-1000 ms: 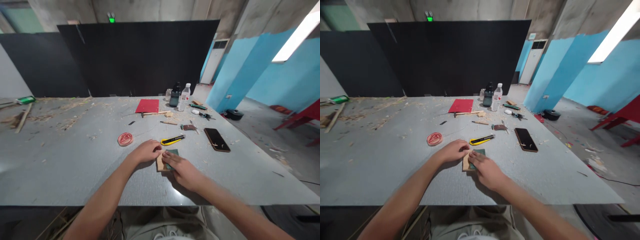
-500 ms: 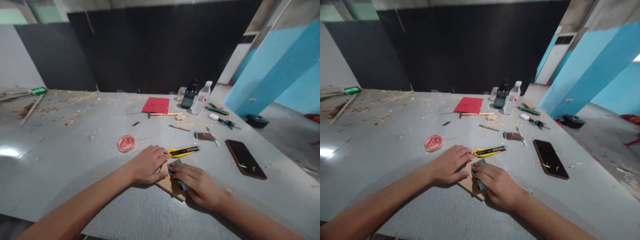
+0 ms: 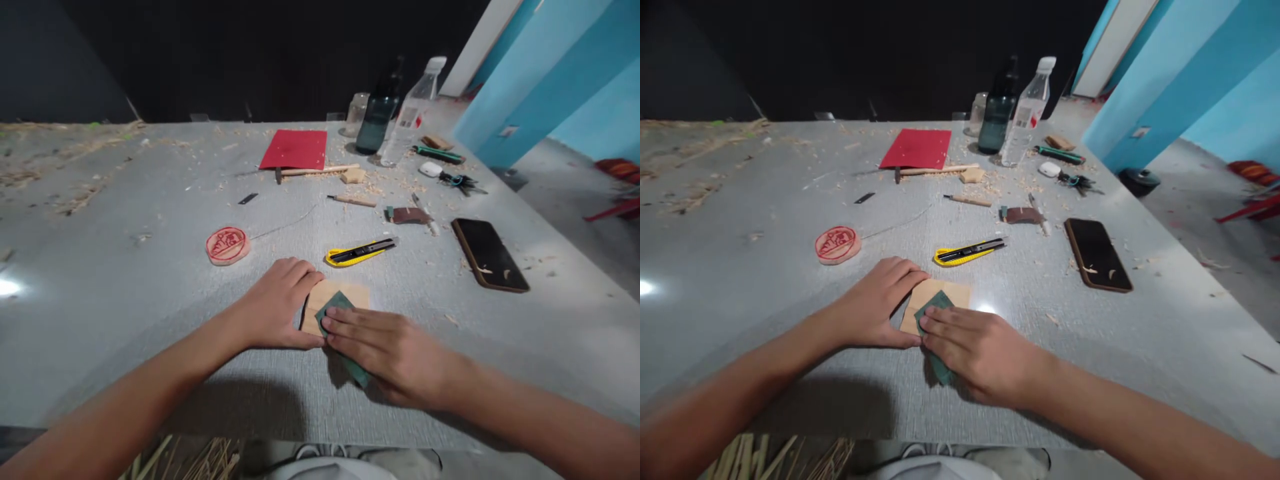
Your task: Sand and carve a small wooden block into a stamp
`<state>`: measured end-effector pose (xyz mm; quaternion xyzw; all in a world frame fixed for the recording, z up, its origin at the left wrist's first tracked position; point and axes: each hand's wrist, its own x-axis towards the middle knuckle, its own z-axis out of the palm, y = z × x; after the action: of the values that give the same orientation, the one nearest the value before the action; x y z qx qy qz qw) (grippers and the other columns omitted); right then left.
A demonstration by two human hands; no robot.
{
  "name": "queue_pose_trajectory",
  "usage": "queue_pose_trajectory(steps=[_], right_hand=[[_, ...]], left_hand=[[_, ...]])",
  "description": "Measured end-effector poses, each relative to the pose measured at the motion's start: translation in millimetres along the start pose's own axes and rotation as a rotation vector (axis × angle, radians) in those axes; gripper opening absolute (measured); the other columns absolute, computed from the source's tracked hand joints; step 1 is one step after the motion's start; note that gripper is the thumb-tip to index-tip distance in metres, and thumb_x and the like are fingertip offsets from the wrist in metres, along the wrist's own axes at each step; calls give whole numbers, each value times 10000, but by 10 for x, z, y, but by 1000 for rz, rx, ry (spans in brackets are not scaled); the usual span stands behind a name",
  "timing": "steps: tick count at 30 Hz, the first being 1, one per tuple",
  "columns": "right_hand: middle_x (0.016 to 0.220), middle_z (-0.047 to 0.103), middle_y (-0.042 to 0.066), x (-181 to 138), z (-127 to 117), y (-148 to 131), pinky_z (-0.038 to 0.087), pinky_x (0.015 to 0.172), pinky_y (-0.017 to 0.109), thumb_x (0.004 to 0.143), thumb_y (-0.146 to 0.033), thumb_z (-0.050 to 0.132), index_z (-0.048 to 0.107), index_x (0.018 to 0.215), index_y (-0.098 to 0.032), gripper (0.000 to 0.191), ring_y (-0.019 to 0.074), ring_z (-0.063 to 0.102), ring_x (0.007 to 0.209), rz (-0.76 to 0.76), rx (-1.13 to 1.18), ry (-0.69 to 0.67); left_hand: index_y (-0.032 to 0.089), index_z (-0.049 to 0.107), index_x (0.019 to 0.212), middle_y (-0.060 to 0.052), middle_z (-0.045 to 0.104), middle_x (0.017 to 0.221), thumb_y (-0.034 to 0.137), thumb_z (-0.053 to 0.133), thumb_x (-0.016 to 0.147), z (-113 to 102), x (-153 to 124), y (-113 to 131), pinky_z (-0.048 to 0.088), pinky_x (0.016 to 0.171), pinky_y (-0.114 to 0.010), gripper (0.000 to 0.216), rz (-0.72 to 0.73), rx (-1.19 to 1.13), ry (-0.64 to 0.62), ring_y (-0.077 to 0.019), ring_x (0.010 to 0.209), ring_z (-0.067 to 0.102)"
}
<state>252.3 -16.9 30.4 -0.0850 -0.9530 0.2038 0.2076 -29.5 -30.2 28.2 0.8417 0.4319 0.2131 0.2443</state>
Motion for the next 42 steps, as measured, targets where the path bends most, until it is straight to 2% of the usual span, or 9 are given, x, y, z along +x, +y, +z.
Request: queue_pose_trajectory(steps=[4,8,11,16,19,23,27,38,42], right_hand=[[1568,633,102,1,7,57,551,1217,492,883,-71,540,640,1512,-232,658,274,630,1446,145,-123,33],[1559,638,135,16,35,48,531,1240,459,919,-91,538,616,1528,-156,617,260,604,1475,21,-96,-6],[1554,647,117,15,51,52,563,1211,461,946,-93,526,595,1558,-199,625,253,635,1443,125,-153,70],[1565,636,137,14,77,64,527,1247,448,963,-98,528,589,1551,-155,594,264,595,1482,15,-122,32],[1541,657,142,24,63,90,566,1202,478,970,-83,514,589,1552,-191,597,264,637,1439,99,-164,104],[1504,676,199,49,32,126,542,1220,470,955,-62,525,627,1479,-83,534,272,608,1470,-56,-75,53],[1489,691,192,76,11,159,566,1187,449,948,-62,528,653,1448,-126,519,256,659,1416,63,-134,111],[1502,684,183,83,75,174,542,1219,455,993,-93,526,634,1467,-117,486,259,635,1442,-1,-145,86],[1525,664,184,84,67,158,551,1209,470,983,-76,528,611,1513,-134,539,261,637,1440,105,-177,105]], left_hand=[[241,706,1265,-139,667,1187,722,891,676,7,3,-21,413,1074,-528,782,15,58,35,-380,1102,576],[223,683,1250,-144,656,1170,718,870,706,54,-2,-13,391,1058,-532,758,10,120,34,-383,1100,569],[222,688,1208,-138,650,1152,732,865,704,84,7,6,383,1053,-533,739,-10,112,69,-386,1097,563],[213,688,1182,-131,650,1142,663,906,675,99,19,17,367,1052,-540,713,-26,105,89,-382,1094,563],[215,667,1191,-126,649,1150,763,856,690,97,14,21,364,1059,-551,766,-31,154,86,-378,1108,566],[179,623,1232,-131,649,1187,801,775,752,82,5,50,373,1070,-564,800,-30,289,28,-366,1126,570],[161,609,1242,-131,646,1189,854,734,763,58,9,77,370,1095,-568,851,-45,357,9,-362,1141,567],[156,603,1291,-135,651,1230,876,684,802,49,0,46,373,1113,-569,874,-35,383,1,-357,1154,565],[150,598,1292,-140,645,1239,845,732,785,37,7,49,387,1101,-563,871,-50,386,-6,-363,1172,567]])
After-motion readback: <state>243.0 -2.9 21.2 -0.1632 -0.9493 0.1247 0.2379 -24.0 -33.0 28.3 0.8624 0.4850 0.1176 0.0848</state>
